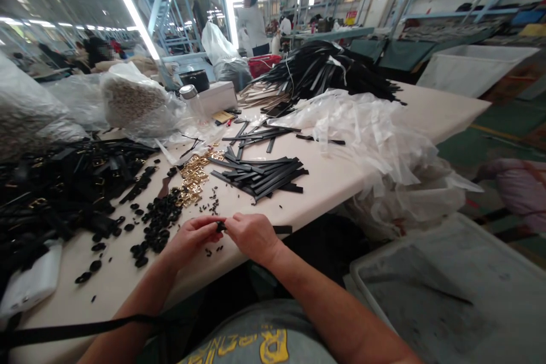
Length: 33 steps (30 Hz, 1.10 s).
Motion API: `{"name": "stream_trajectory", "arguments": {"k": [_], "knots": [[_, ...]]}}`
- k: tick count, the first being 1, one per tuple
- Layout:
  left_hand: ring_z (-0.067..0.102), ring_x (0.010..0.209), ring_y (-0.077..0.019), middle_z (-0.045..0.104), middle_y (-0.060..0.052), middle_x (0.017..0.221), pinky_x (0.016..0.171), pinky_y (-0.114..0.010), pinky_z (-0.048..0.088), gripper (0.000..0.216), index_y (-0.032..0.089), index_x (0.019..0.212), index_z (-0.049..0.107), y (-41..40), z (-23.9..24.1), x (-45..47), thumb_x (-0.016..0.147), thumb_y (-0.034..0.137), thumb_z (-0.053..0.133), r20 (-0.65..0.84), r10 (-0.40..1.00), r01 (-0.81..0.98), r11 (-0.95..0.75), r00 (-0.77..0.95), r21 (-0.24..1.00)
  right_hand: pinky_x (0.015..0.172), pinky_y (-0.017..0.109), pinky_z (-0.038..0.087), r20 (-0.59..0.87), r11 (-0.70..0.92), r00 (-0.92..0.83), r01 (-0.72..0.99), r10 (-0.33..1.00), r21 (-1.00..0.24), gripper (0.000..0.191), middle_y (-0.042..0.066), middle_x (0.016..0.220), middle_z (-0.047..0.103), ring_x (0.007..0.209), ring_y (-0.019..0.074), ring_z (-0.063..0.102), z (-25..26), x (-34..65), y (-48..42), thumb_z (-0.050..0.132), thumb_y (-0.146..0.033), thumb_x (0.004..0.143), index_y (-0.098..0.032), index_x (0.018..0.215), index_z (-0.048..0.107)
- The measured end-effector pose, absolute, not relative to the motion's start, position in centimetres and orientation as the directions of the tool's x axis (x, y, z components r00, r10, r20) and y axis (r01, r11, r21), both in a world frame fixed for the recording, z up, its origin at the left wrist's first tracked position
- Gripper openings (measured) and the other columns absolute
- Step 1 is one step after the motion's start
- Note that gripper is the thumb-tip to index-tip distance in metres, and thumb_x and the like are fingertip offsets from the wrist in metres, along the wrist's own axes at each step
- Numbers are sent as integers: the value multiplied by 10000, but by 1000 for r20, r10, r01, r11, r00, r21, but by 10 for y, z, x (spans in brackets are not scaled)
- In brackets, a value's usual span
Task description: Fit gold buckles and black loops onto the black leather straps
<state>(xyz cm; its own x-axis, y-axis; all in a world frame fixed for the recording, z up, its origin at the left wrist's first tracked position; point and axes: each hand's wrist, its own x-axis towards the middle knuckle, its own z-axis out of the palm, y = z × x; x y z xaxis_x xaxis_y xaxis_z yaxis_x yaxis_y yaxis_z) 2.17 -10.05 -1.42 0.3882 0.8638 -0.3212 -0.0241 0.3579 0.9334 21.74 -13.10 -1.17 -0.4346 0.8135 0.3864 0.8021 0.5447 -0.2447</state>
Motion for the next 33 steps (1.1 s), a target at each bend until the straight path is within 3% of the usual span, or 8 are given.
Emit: {"name": "stream_trajectory", "arguments": {"k": [5,9,15,19,23,26,29,33], "knots": [[607,604,-124,718,-26,744,636,-257,498,293,174,930,744,-100,-13,26,702,356,769,-255,889,62,251,380,966,641,235,420,385,524,-376,735,843,-431,138,36,857,720,742,154,662,-15,217,-131,562,-289,933,-191,992,641],[543,544,-106,643,15,636,560,-237,453,240,168,777,682,-99,-14,31,660,347,791,-185,931,73,171,315,983,669,253,464,320,407,-262,708,910,-577,466,37,870,739,743,176,692,-17,213,-130,580,-362,924,-186,1345,483],[558,588,-119,651,4,668,586,-245,466,259,168,795,688,-100,-17,34,645,348,799,-157,922,82,137,354,987,699,285,484,236,326,-226,691,945,-645,481,67,884,749,777,210,706,-19,201,-126,503,-370,958,-149,1382,453],[604,644,-135,696,-19,752,637,-263,496,272,170,864,695,-100,-17,33,679,351,775,-163,944,6,168,286,986,698,268,457,208,311,-232,671,950,-673,368,64,957,744,836,206,697,-14,200,-123,492,-408,964,-202,1260,565],[581,562,-121,671,3,630,601,-257,483,240,166,768,672,-99,-16,33,663,351,783,-144,959,-7,150,246,989,608,241,379,156,328,-298,709,942,-624,227,37,793,717,715,172,651,-8,208,-120,522,-376,946,-201,904,661],[597,565,-126,670,4,611,608,-257,488,245,168,777,670,-98,-16,32,669,358,781,-138,967,5,140,216,990,579,237,349,134,326,-313,717,940,-616,198,25,711,681,650,154,604,-7,215,-118,536,-307,917,-191,797,644],[625,584,-143,674,-5,628,618,-274,507,284,167,805,669,-96,-17,28,676,396,775,-131,981,22,130,144,991,588,223,378,135,315,-323,609,937,-728,155,5,676,657,620,131,586,-8,221,-114,523,-223,878,-187,772,631],[672,744,-174,713,-43,803,693,-290,529,321,166,901,671,-89,-17,10,735,436,718,-5,996,33,8,-85,999,506,195,402,30,125,-289,314,957,-941,178,-21,647,624,484,88,544,-14,227,-110,469,-224,867,-179,736,581]]}}
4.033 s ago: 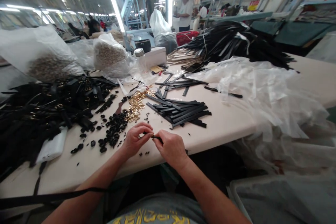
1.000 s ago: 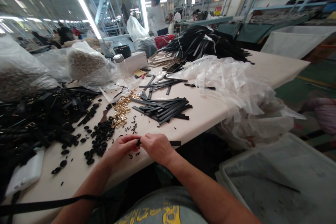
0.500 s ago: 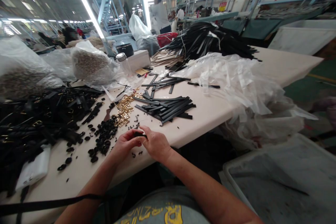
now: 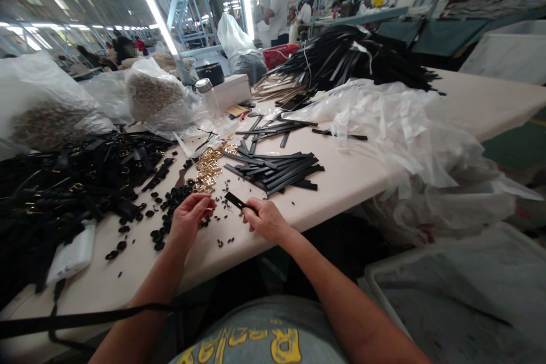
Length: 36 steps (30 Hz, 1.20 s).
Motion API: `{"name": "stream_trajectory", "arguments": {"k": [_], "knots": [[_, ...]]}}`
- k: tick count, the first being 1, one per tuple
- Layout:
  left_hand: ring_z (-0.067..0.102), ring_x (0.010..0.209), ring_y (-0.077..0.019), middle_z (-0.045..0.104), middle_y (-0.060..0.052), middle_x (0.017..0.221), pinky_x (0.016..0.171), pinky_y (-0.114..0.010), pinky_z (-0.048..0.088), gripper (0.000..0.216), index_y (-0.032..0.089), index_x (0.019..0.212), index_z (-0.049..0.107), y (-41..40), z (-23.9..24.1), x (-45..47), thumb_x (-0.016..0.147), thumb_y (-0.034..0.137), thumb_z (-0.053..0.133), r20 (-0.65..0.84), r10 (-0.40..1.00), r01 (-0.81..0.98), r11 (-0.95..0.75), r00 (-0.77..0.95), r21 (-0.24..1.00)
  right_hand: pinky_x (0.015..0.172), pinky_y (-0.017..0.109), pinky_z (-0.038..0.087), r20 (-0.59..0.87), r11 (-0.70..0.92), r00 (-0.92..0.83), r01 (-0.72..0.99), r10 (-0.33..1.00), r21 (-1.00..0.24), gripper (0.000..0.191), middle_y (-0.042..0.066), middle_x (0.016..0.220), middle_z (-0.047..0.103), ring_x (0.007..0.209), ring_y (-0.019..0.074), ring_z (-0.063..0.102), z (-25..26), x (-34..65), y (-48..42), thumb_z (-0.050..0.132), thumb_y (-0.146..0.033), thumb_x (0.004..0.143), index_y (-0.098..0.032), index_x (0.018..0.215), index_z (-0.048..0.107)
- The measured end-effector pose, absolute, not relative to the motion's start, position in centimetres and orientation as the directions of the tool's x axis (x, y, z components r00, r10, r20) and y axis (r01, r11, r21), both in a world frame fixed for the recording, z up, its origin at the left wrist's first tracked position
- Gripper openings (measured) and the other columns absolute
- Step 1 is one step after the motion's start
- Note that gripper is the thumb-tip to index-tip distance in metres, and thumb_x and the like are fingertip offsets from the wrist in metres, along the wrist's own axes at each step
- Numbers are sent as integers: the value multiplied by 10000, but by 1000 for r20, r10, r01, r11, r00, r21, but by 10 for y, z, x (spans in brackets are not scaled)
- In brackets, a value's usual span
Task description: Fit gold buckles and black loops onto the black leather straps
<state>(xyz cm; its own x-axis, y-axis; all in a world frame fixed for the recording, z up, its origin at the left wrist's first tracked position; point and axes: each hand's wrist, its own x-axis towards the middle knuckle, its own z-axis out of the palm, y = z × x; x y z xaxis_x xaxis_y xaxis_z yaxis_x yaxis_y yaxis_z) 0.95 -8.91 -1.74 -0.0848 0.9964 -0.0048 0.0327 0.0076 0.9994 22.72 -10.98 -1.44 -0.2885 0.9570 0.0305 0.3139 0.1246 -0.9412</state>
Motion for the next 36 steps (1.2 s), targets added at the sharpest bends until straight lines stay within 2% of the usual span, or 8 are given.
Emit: {"name": "stream_trajectory", "arguments": {"k": [4,8,13,17,21,24,31,36], "knots": [[667,886,-195,727,-64,953,812,-313,512,314,178,989,690,-84,-8,-25,785,416,672,205,963,310,-144,-174,940,500,189,418,35,82,-274,162,961,-983,181,-13,686,640,488,79,544,-20,231,-109,479,-269,871,-174,750,575],[642,1018,-240,713,-72,1093,938,-366,462,311,219,1063,697,-81,-1,-58,840,414,601,367,922,699,-183,-122,691,492,187,410,63,109,-276,157,959,-982,200,-14,660,631,485,76,538,-23,232,-109,487,-278,879,-171,739,580],[600,1121,-297,703,-94,1151,1036,-442,390,281,239,992,733,-74,-12,-87,813,422,617,313,942,905,-235,122,354,481,186,410,77,117,-290,123,954,-985,224,-16,650,626,478,76,538,-23,232,-109,492,-310,890,-167,740,577],[582,1137,-323,694,-118,1148,1029,-472,386,281,225,974,737,-66,-15,-105,827,411,586,321,943,966,-164,94,199,490,186,425,82,116,-294,100,952,-988,206,-17,673,632,485,77,547,-24,232,-110,496,-315,887,-172,763,576],[539,1205,-306,644,-136,1239,1064,-433,362,399,196,1135,678,-47,-5,-94,877,448,509,378,915,949,-233,140,214,494,188,428,80,114,-299,97,951,-989,191,-20,673,627,487,79,555,-24,231,-109,502,-302,876,-176,756,581],[509,1244,-295,610,-132,1302,1076,-422,350,475,191,1259,605,-23,-6,-63,884,463,503,291,925,919,-317,245,235,497,187,426,84,123,-298,116,951,-986,186,-26,652,617,483,80,556,-24,231,-109,505,-287,871,-176,740,577],[525,1209,-337,613,-162,1284,1047,-491,359,445,173,1233,617,2,-24,-3,888,438,524,201,939,914,-325,280,242,498,182,415,81,119,-282,122,956,-985,186,-47,589,569,471,76,551,-23,232,-111,521,-276,870,-176,720,567],[567,1176,-267,629,-118,1281,1029,-394,410,370,198,1210,631,-26,-17,4,896,372,546,168,859,811,-512,484,282,477,178,390,74,102,-281,88,957,-991,184,-47,579,564,458,72,531,-20,233,-111,523,-278,867,-172,722,567]]}}
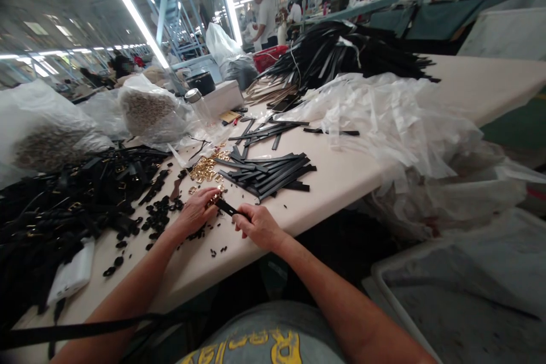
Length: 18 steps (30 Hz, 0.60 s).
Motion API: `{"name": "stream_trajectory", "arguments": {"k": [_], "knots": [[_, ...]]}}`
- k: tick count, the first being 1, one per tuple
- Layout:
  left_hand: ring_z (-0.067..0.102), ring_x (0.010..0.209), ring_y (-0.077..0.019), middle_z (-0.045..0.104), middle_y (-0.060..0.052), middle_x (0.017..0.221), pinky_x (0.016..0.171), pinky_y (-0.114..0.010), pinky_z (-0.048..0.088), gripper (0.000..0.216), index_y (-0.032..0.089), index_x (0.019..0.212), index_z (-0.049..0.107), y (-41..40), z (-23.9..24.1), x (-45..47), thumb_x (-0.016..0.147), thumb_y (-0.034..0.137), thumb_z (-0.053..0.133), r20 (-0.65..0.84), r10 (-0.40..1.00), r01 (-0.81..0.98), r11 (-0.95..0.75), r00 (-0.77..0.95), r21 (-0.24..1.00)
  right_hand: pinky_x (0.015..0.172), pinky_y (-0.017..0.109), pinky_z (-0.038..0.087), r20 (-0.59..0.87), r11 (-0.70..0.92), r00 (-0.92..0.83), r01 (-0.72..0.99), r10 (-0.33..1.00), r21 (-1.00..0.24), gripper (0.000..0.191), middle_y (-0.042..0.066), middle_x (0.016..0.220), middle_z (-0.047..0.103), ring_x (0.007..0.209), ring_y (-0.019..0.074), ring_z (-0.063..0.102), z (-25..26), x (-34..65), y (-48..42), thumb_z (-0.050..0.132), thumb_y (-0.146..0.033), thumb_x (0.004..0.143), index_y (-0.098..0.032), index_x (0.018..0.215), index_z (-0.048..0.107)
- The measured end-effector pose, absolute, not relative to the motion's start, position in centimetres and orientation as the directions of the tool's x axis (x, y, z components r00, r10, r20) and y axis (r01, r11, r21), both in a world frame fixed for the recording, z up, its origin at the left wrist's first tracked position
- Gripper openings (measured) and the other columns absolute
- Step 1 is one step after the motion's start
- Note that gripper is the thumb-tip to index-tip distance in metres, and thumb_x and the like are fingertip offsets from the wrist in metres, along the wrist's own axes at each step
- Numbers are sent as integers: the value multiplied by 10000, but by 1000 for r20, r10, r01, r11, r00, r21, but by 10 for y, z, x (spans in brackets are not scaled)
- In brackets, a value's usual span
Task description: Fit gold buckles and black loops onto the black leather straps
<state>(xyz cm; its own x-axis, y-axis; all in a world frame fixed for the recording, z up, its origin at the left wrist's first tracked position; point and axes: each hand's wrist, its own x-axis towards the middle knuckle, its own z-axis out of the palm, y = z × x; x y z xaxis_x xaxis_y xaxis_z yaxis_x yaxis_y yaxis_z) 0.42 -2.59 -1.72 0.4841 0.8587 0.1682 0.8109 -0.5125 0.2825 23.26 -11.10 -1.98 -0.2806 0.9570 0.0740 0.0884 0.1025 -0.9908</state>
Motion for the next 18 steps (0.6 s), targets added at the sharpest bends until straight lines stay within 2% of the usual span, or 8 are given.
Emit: {"name": "stream_trajectory", "arguments": {"k": [4,8,11,18], "knots": [[629,1050,-235,692,-95,1145,946,-374,471,244,219,1064,688,-44,-13,-6,917,332,530,215,767,677,-637,604,368,477,179,384,76,99,-278,70,958,-993,197,-48,569,556,456,72,527,-19,233,-110,525,-285,864,-171,707,562],[649,918,-221,717,-75,981,836,-350,499,197,225,959,709,-43,-15,-22,912,288,528,284,802,723,-597,526,348,473,178,386,77,99,-280,66,957,-993,199,-42,586,573,453,70,529,-21,232,-109,531,-293,861,-172,706,562],[648,841,-213,710,-55,885,786,-335,494,185,235,917,712,-40,-16,-27,902,289,536,278,825,761,-563,493,321,474,178,390,74,97,-279,68,957,-993,205,-37,593,581,453,70,531,-23,232,-109,527,-293,863,-172,702,560],[652,866,-216,710,-59,953,809,-326,476,218,234,958,709,-53,1,-20,892,374,555,261,865,797,-498,428,342,476,174,387,77,106,-278,91,957,-990,198,-45,569,564,449,66,525,-20,233,-110,524,-277,864,-172,701,560]]}}
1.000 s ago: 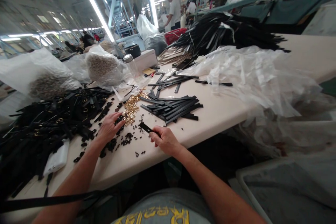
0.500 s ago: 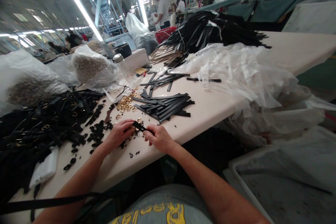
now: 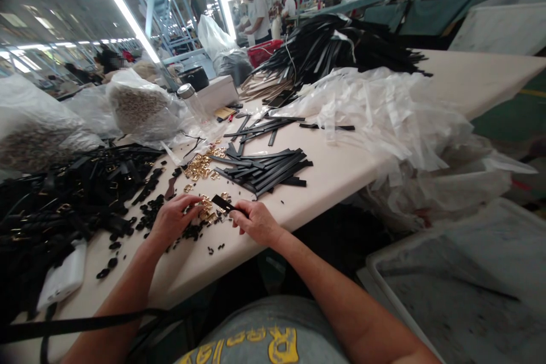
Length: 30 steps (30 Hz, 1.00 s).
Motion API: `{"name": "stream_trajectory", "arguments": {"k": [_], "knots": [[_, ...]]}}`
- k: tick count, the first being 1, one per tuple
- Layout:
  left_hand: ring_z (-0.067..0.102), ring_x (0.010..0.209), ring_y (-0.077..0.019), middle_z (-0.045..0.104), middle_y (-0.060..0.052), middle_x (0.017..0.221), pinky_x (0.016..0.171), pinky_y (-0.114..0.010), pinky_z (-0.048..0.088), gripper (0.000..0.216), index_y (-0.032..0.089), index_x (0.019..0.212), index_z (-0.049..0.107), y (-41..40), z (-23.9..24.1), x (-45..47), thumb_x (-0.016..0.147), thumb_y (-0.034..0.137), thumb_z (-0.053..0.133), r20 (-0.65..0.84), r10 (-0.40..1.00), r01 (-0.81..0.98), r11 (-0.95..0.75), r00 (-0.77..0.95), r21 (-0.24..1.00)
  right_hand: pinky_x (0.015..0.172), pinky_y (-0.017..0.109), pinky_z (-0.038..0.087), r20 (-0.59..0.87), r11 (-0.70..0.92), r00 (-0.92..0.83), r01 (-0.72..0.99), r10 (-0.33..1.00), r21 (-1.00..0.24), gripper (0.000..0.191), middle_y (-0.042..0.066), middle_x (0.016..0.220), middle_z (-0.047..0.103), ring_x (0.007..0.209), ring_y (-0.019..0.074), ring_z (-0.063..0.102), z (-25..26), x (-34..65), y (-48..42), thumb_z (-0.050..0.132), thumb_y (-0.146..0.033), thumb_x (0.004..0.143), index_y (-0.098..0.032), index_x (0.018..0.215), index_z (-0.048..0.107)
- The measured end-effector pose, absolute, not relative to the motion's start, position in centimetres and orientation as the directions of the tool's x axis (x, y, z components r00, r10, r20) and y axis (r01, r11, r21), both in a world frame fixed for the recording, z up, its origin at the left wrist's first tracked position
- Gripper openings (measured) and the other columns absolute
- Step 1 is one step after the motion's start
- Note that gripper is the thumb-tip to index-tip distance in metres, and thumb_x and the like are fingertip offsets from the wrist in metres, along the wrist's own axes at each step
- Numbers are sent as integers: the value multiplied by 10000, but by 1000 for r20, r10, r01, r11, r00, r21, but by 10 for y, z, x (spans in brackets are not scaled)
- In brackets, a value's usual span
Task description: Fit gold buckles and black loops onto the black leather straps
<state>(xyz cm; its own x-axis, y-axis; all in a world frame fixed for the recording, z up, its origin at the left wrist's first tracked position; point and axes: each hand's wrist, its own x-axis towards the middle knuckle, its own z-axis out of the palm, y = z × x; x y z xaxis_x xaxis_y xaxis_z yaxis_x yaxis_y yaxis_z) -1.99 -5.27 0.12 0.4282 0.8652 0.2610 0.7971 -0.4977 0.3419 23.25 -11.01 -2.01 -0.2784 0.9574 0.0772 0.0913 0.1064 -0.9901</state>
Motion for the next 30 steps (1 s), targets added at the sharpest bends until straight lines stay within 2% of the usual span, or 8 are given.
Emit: {"name": "stream_trajectory", "arguments": {"k": [3,9,12,15,18,20,23,30], "knots": [[648,854,-220,705,-48,950,781,-317,473,222,247,975,710,-64,8,-11,828,399,644,192,871,809,-491,452,322,471,174,388,74,101,-278,86,958,-991,192,-42,581,572,447,65,518,-20,232,-110,525,-271,867,-171,708,566],[624,742,-189,676,-27,843,701,-289,445,46,233,787,686,-69,9,10,791,235,640,62,863,804,-491,502,336,473,171,392,97,125,-272,87,957,-988,191,-37,601,590,451,61,526,-22,232,-109,532,-269,873,-168,717,575],[592,658,-167,643,0,736,640,-272,426,45,223,722,640,-66,8,14,751,189,643,58,880,787,-450,472,422,453,167,386,79,101,-264,71,961,-992,218,-26,639,623,440,56,521,-25,231,-110,529,-318,889,-167,741,584],[594,643,-160,642,6,703,627,-265,446,42,223,723,643,-67,3,13,763,236,650,79,903,706,-381,422,597,407,163,350,47,52,-236,17,971,-998,243,-31,647,625,402,47,482,-28,230,-109,521,-387,900,-170,850,618],[625,653,-165,674,-7,730,629,-276,496,156,215,850,685,-72,0,12,764,346,682,55,954,518,-207,294,830,398,164,347,35,23,-230,-55,973,-998,283,-37,645,617,396,47,472,-30,230,-107,528,-425,890,-173,962,633],[646,665,-168,695,-18,754,647,-289,527,264,198,926,695,-76,1,13,744,389,711,16,979,377,-94,204,921,430,165,377,20,2,-231,-80,973,-997,263,-21,655,626,442,57,521,-27,230,-107,559,-412,861,-160,882,632],[665,675,-165,711,-28,757,693,-303,554,330,175,958,703,-82,8,16,723,403,744,10,993,270,-43,121,962,453,164,393,-39,-82,-261,-154,965,-985,254,2,653,637,503,74,577,-19,227,-113,599,-392,805,-152,721,586],[673,747,-167,728,-39,842,715,-294,576,291,177,967,714,-99,26,30,741,360,739,94,989,205,-117,116,972,399,162,350,-179,-369,-462,-362,868,-856,362,-18,565,603,398,48,477,-8,210,-134,628,-495,772,-138,718,593]]}}
